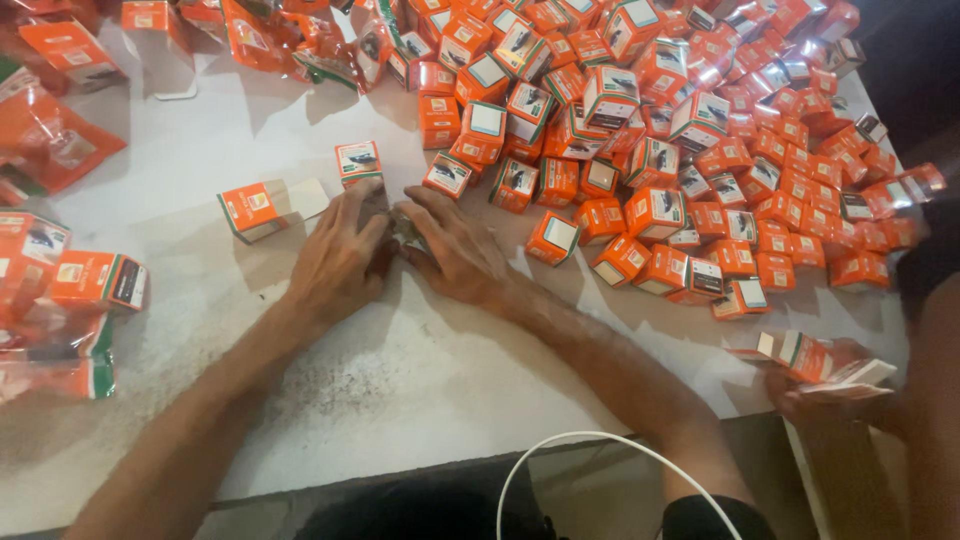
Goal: The person repeatedly picks small orange boxes, inserts a plastic-wrapped item into each, folds the flaps closed, and places the sealed boxes into a growing pile on the table. A second person occasionally reaches in to move boxes aside.
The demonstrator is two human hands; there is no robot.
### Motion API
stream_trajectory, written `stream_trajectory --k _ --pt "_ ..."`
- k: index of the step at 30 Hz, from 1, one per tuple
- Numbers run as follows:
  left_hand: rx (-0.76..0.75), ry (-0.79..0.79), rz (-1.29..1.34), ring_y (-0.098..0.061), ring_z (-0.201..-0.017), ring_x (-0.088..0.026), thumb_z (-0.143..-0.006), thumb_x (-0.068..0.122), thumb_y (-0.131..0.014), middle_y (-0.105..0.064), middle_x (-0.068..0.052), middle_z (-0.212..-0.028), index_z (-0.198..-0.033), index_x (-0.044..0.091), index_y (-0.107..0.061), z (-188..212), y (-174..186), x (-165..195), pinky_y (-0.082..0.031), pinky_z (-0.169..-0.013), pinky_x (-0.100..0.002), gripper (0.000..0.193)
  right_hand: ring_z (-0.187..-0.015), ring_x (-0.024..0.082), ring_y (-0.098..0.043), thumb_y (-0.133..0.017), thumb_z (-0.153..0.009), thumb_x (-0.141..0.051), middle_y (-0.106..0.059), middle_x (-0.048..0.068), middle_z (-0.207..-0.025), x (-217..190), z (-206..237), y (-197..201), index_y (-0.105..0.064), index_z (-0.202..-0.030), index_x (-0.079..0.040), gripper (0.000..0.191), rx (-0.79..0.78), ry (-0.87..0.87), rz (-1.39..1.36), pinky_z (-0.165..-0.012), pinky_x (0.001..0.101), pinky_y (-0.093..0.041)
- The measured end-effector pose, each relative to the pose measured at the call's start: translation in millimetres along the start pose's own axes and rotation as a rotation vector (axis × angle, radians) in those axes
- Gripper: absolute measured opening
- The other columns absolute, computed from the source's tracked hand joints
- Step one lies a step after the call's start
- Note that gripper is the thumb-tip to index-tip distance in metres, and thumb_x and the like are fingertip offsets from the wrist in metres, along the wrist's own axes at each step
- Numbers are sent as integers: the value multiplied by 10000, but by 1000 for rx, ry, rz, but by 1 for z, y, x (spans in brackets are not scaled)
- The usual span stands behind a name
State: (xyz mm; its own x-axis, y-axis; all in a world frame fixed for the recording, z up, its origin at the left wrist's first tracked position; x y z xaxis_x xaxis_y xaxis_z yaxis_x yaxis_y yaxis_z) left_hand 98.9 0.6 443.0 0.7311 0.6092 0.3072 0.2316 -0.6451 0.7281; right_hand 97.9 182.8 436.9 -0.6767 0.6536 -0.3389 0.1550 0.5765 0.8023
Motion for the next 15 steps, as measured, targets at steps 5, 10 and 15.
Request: stream_trajectory --k 5,10,15 --pt "35 -24 -20 -508 -1286 -442 -784 71 -769 -464 -258 -1433 -1113 -23 -618 1 3 -5 -450 -1081 -509 373 -1334 416 -539 -714 -946 -202 -506 215 -1472 -6 -7 2 -510 -1403 -23 531 34 73 16 -1081 471 -493" --pt "30 -25 -13 -504 -1295 -436 -760 76 -772 -456 -249 -1429 -1065 -20 -605 2 9 -3 -448 -1071 -522 360 -1314 419 -548 -719 -961 -199 -517 213 -1447 -15 -10 9 -557 -1311 2 435 21 85 31 -1051 466 -503" --pt "27 -44 1 -492 -1310 -443 -721 73 -773 -447 -247 -1422 -1099 -32 -612 7 18 -1 -448 -1069 -523 424 -1289 412 -559 -727 -931 -179 -531 204 -1423 -25 -12 9 -594 -1242 1 383 -9 67 32 -1014 467 -511"
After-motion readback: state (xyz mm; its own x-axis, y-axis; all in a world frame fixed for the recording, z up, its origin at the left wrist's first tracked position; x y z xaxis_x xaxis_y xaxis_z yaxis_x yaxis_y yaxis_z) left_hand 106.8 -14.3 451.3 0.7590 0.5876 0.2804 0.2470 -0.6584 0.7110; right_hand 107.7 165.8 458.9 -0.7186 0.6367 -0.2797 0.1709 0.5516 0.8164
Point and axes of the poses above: each hand's wrist, its own z-axis away from the middle knuckle, its own y-axis out of the back of the hand, x = y × z, the point moved 3 cm from there along -z, towards the middle knuckle
